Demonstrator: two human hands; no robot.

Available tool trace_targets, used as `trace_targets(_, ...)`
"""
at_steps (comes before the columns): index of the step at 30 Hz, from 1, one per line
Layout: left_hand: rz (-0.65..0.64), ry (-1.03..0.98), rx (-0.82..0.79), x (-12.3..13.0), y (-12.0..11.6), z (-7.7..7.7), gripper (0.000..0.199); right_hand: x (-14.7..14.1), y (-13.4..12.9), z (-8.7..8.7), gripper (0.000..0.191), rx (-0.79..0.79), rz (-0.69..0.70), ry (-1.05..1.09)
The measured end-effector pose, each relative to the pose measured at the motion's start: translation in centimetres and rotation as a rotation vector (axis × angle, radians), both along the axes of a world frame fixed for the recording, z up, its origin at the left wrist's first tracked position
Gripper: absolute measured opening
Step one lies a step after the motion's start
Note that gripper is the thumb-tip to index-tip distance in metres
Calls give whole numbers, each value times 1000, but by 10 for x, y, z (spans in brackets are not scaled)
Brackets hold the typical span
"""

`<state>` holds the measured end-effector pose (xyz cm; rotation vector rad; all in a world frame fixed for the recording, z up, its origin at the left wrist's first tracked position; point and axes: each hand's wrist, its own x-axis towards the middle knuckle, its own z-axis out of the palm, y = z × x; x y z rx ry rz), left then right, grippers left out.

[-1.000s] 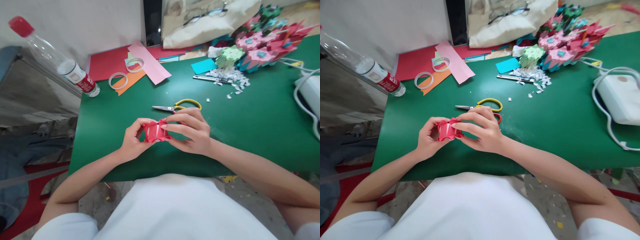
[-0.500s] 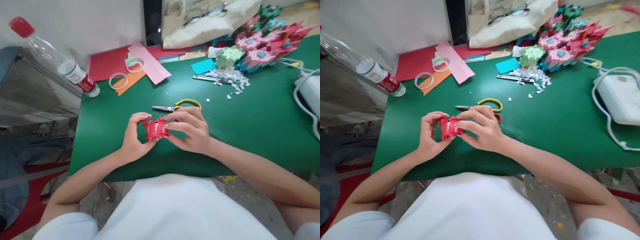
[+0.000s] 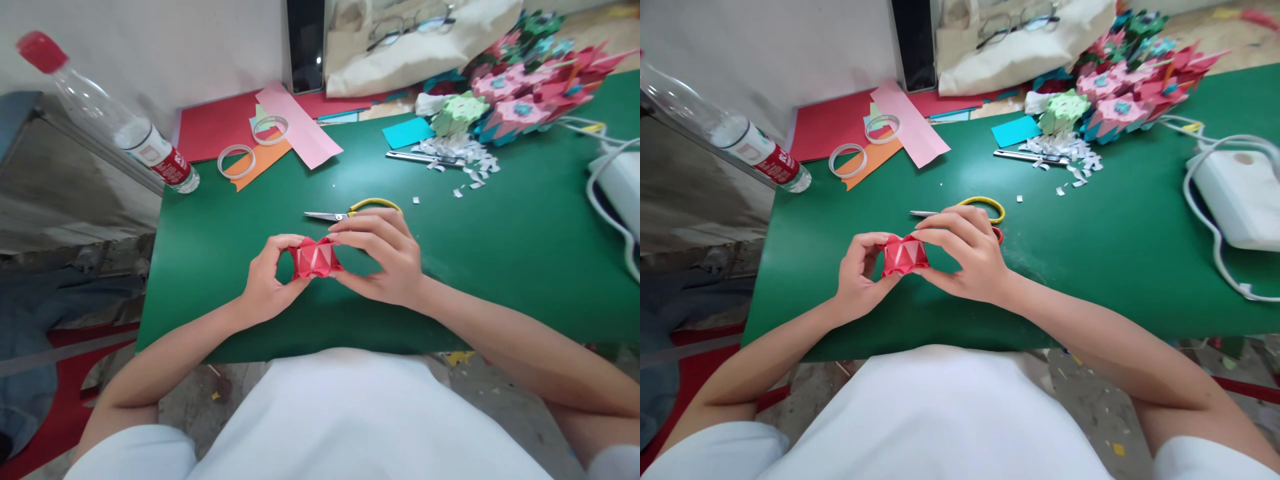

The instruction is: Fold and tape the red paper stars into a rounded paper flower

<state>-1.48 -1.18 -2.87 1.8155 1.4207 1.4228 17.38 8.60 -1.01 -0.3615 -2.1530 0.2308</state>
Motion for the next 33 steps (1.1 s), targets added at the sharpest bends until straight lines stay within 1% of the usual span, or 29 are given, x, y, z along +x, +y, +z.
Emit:
trace_targets(4,-4,-11,-20,0,-1,-1,42,0,-1,0,31,6,12,26)
trace_targets(11,-18,-38,-15,-1,1,-2,41,1,1,0,23,-11,26,-32)
trace_targets(14,-31,-67,-25,0,0,-2,42,2,1,1,18,-2,47,-15)
trace_targets(19,-48,-89,-8,1,-1,-2,40,2,0,1,6,18,26,20)
trace_targets(21,-55,-95,-4,1,-1,-2,40,2,-1,0,8,31,21,42)
trace_targets(26,-51,-111,10,1,0,-1,42,0,-3,0,19,37,-17,33)
trace_targets(31,-55,-106,16,1,-1,-1,41,1,-2,0,13,79,10,83)
trace_targets(33,-59,-99,20,1,-1,-1,41,1,-3,0,14,84,1,79)
